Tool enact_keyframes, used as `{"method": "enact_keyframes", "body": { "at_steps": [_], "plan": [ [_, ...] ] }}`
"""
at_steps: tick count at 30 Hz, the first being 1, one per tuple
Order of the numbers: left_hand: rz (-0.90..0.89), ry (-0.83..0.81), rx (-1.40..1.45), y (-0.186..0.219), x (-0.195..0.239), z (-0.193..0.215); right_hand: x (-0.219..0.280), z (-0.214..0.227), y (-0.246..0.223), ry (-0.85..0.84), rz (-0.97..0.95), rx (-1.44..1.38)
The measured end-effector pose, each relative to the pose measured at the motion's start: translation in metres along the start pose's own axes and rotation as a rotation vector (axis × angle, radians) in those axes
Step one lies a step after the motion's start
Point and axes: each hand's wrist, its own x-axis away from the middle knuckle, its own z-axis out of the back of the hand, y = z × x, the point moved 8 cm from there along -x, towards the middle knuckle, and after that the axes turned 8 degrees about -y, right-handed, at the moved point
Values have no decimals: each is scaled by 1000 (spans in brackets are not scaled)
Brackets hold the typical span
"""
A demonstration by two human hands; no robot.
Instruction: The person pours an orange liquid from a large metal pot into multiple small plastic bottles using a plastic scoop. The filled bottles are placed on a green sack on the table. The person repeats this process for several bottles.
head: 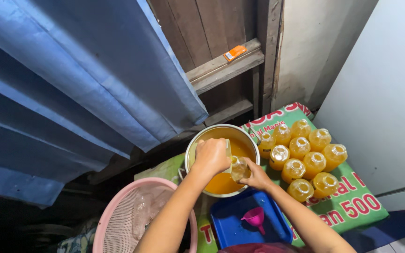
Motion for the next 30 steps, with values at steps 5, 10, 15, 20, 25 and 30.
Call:
{"method": "enact_keyframes", "body": {
  "at_steps": [5,10,15,20,25,30],
  "plan": [
    [-23,3,-27,2,0,-3,2,-1,0,-1,12,29],
    [-46,11,-67,9,-2,-2,1,-1,-2,-2,14,24],
    [-91,6,-84,20,-6,-5,1,-1,-2,4,2,26],
    [-140,9,-121,29,-9,-7,0,0,-6,25,47,60],
    [-138,60,-57,21,-10,0,0,1,-6,35,-24,88],
    [29,73,164,-49,-6,2,-1,2,-5,49,-86,102]
  ]
}}
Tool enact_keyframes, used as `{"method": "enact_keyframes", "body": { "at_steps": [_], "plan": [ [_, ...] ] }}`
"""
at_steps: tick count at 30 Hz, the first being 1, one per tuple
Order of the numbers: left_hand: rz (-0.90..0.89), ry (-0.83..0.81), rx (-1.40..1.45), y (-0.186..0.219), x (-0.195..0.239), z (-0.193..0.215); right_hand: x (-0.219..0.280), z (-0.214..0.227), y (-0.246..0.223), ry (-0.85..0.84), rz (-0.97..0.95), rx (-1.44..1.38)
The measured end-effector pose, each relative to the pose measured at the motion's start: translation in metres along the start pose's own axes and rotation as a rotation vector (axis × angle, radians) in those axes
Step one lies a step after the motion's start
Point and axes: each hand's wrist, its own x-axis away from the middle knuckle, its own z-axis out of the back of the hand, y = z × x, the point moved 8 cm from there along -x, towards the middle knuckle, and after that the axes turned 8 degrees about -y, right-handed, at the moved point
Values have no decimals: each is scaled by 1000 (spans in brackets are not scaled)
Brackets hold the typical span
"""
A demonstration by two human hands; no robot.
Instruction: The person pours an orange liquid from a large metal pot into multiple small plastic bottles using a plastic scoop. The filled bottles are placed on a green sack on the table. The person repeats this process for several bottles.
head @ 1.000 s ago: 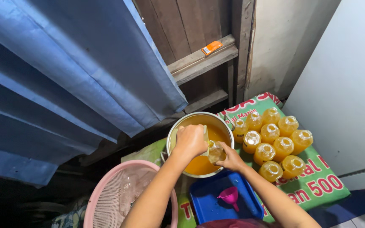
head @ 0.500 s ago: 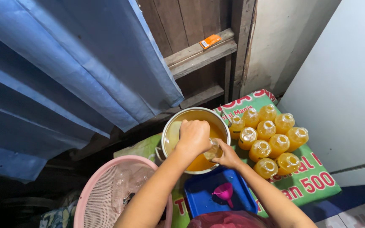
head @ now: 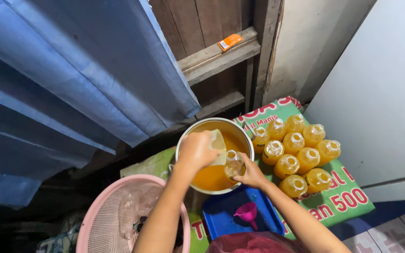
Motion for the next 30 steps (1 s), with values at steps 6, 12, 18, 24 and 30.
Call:
{"method": "enact_keyframes", "body": {
  "at_steps": [6,12,18,24,30],
  "plan": [
    [271,109,391,-114,17,-38,0,0,-2,16,30,-32],
    [385,159,522,-169,20,-143,0,-1,-3,20,8,10],
    [187,155,283,-151,23,-203,-2,-1,-2,12,12,23],
    [32,85,-115,-142,23,-242,-4,-1,-1,-1,-19,-1],
    [-28,-37,-266,-145,22,-290,-5,0,-4,-17,-19,-82]
  ]
}}
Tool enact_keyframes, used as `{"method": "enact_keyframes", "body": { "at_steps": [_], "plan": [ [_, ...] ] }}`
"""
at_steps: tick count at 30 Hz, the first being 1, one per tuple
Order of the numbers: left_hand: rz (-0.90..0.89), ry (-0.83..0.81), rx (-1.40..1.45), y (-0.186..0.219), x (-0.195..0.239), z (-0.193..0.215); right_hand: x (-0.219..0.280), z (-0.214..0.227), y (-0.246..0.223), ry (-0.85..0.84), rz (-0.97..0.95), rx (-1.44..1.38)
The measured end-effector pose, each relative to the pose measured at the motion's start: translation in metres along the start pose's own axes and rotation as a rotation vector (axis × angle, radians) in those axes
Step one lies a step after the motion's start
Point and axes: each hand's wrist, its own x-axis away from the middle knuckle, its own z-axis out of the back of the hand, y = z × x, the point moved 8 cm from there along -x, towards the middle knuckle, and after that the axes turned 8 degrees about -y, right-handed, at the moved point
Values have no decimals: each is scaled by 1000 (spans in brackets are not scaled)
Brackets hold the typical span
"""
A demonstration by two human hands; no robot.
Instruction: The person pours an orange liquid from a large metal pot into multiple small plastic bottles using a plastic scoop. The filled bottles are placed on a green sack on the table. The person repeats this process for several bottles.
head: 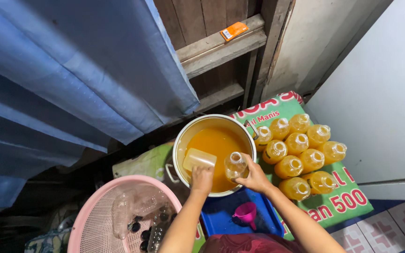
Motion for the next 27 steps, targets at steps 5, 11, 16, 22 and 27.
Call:
{"method": "enact_keyframes", "body": {
  "at_steps": [5,11,16,22,27],
  "plan": [
    [33,-134,185,9,-9,-10,0,1,1,3,-32,36],
    [365,-102,616,-22,-15,-3,0,2,5,7,-33,34],
    [497,-103,688,-57,-4,-5,1,5,4,43,0,37],
    [540,123,1015,-76,25,35,2,3,8,31,-36,-6],
    [352,202,1149,-71,31,107,4,2,8,32,-53,16]
  ]
}}
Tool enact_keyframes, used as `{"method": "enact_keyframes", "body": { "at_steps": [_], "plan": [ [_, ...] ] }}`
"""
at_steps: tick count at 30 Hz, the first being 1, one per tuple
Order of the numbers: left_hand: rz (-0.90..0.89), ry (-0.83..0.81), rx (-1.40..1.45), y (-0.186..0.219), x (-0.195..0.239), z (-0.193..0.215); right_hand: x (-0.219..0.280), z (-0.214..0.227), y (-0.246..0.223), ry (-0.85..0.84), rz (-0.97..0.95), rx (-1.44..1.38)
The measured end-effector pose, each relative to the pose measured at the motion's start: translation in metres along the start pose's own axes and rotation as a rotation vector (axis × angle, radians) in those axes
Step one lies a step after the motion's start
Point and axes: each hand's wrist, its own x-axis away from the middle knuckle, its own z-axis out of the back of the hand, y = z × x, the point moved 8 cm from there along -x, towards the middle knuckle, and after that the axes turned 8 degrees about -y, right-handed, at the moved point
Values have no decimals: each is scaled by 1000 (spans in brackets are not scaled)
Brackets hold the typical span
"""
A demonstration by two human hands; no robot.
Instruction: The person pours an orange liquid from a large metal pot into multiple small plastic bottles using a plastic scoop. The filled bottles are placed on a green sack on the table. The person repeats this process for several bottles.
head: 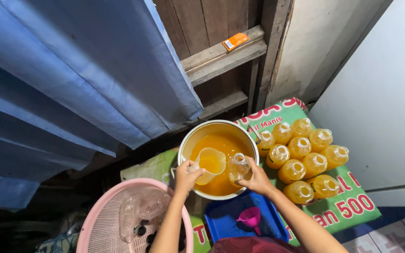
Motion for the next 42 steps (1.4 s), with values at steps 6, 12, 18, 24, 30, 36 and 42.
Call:
{"method": "enact_keyframes", "body": {
  "at_steps": [6,12,18,24,30,36,42],
  "plan": [
    [-62,-74,-52,70,8,18,0,0,-3,6,40,35],
    [-126,-224,-20,118,13,20,2,-2,-1,-25,20,-18],
    [-72,-307,-104,141,15,15,2,-1,0,3,139,51],
    [-87,-343,-142,161,12,4,3,-4,10,-17,99,35],
    [-47,-319,-234,171,7,-1,4,-3,7,-22,146,55],
    [-53,-301,-338,179,2,-4,4,-3,7,-27,155,45],
    [-43,-309,-392,182,-2,-10,4,-2,5,-19,136,61]
  ]
}}
